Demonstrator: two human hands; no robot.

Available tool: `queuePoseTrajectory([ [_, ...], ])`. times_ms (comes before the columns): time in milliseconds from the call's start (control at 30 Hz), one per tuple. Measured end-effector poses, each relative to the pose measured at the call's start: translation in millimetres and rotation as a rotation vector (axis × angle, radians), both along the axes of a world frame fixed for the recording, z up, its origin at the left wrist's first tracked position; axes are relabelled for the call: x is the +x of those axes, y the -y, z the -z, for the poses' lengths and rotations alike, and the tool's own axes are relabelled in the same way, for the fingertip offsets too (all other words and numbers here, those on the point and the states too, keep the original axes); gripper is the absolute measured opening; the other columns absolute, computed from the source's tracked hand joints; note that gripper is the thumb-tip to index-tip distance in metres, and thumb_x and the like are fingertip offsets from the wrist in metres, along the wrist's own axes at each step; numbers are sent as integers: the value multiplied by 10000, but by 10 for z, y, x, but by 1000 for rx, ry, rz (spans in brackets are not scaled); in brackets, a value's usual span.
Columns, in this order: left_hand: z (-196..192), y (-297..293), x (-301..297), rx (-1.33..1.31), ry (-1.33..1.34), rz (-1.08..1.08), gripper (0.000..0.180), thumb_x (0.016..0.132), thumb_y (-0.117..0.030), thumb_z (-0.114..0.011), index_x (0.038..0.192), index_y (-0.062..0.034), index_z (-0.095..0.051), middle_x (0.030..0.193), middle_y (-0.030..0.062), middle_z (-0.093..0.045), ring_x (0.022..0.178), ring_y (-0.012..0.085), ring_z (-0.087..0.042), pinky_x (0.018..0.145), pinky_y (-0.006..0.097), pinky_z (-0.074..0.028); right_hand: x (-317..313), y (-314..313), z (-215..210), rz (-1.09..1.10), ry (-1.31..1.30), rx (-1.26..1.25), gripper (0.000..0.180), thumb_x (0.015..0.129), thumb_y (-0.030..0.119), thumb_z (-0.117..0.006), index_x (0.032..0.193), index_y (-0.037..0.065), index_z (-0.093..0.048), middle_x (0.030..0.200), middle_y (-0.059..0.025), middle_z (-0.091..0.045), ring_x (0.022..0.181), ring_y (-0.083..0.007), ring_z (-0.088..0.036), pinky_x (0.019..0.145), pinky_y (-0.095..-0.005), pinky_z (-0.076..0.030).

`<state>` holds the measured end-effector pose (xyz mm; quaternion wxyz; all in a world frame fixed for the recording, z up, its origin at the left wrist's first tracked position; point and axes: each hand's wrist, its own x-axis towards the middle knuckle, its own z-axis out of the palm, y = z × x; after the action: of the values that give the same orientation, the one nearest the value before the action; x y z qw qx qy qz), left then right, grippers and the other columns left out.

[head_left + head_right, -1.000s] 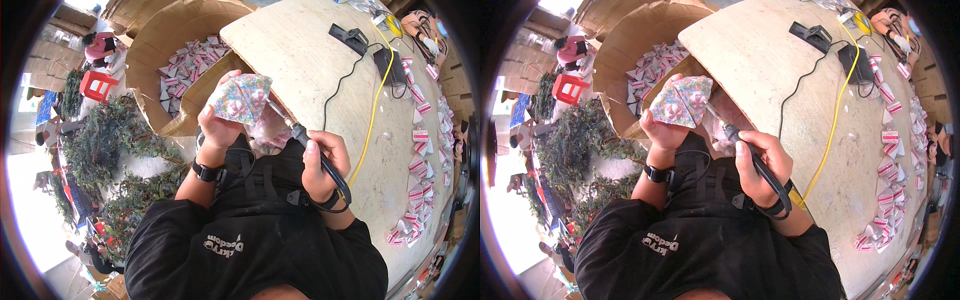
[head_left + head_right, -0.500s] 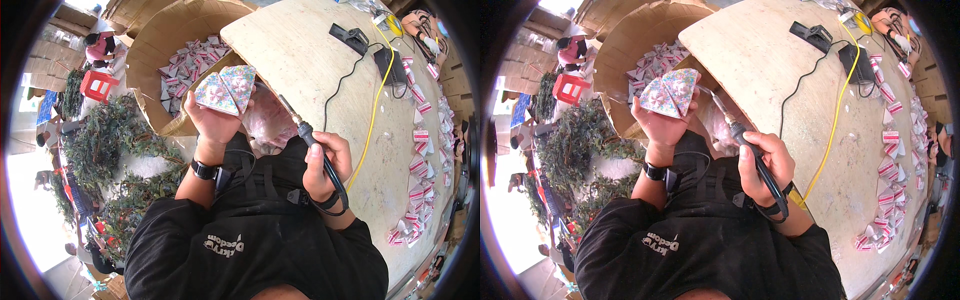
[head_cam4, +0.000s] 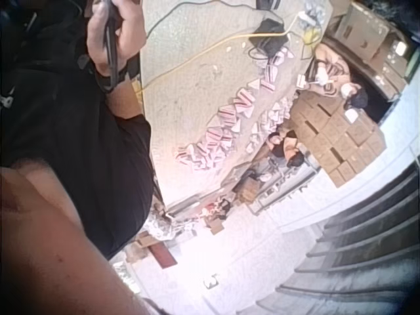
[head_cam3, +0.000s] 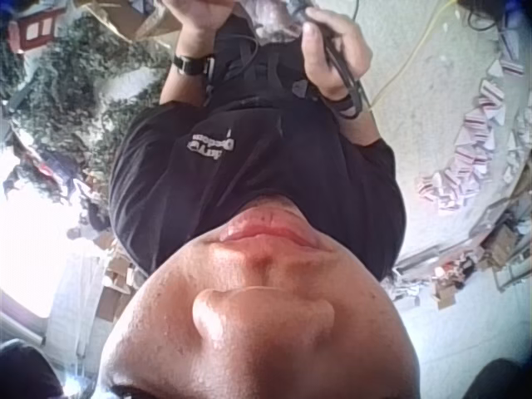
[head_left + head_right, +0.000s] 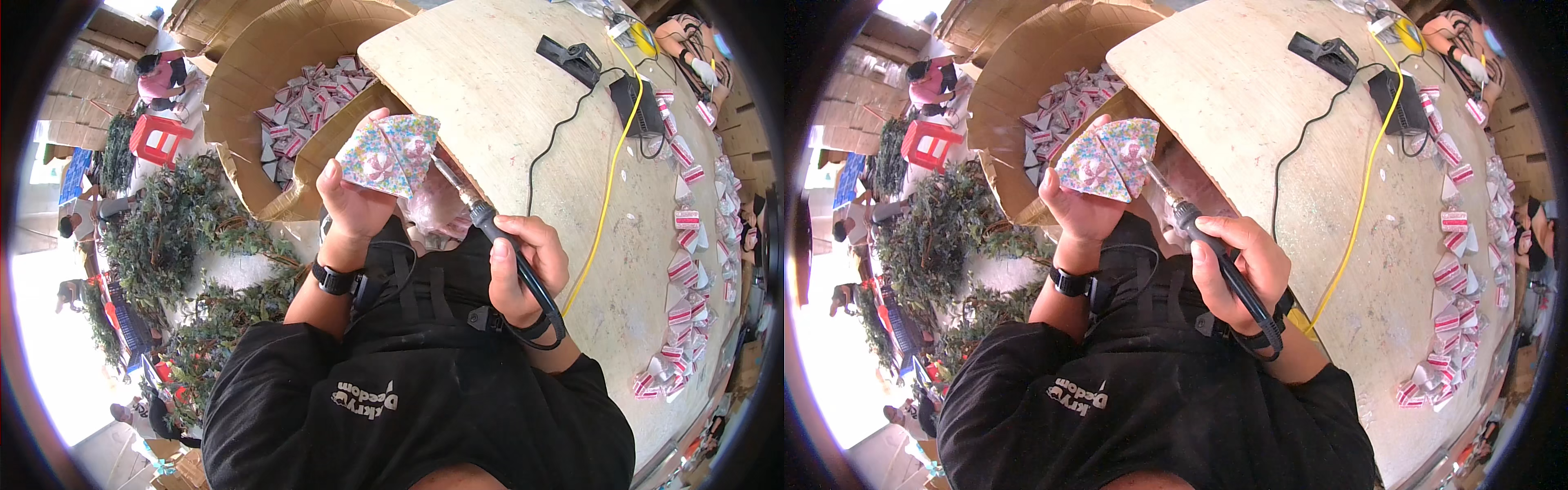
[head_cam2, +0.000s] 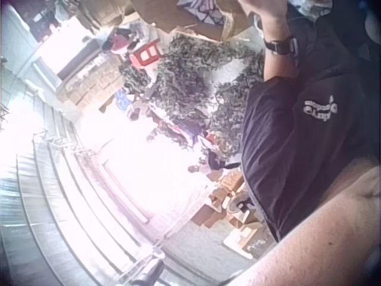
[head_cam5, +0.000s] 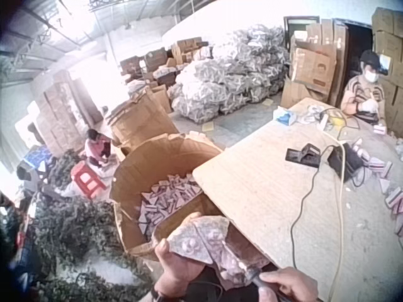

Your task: The recorder uses a handheld heat sealing tool to seal small triangular pouches filled with colorful contents.

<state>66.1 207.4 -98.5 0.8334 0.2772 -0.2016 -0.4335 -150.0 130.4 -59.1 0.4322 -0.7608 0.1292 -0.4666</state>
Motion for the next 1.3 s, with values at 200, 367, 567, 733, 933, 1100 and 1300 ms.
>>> queuePoseTrajectory([
  [200,-28,-29,-34,5,9,11,1077,789,-687,-621,1511,42,-292,1412,216,-515,1259,352,-567,996,492,-516,36,-50,19,21,7,104,216,937,58,-613,1103,-80,-594,930,-130,-637,656,-80,-542,591,-209,-439],
  [367,7,-34,-15,4,-5,36,1061,798,-699,-601,1511,26,-299,1419,207,-511,1260,351,-565,972,502,-522,-4,-50,38,50,-41,144,225,904,34,-678,1093,-72,-620,884,-153,-673,706,-148,-627,608,-242,-481],
  [567,32,-26,30,-57,-290,15,929,830,-718,-535,1474,-63,-401,1432,204,-502,1234,416,-561,875,559,-518,-14,-42,31,77,36,138,227,925,34,-643,1115,-84,-606,867,-136,-640,706,-129,-586,621,-233,-456],
  [733,111,-42,106,-14,-339,45,849,843,-724,-511,1453,-138,-440,1476,264,-441,1249,491,-510,912,519,-482,-17,-37,64,85,52,149,251,931,44,-630,1132,-101,-588,934,-157,-642,781,-145,-618,679,-233,-483],
  [933,103,-12,421,-112,-367,113,925,835,-697,-547,1483,-57,-382,1504,302,-374,1247,483,-484,947,499,-471,-48,-11,140,119,55,153,258,941,38,-588,1150,-113,-574,951,-159,-632,772,-141,-611,675,-238,-481],
  [1100,165,96,1563,111,-554,-721,736,944,-722,-338,1321,-116,-520,1356,177,-480,1204,399,-493,943,620,-491,-3,-46,92,168,34,165,260,961,64,-561,1176,-83,-572,892,-106,-601,632,-91,-521,574,-206,-420],
  [1300,1117,204,1731,496,-671,-712,504,962,-480,-494,1362,-174,-466,1370,152,-445,1234,348,-442,920,603,-488,-40,14,170,232,63,180,358,963,62,-543,1285,-95,-528,953,-162,-660,638,-116,-573,598,-223,-467],
])
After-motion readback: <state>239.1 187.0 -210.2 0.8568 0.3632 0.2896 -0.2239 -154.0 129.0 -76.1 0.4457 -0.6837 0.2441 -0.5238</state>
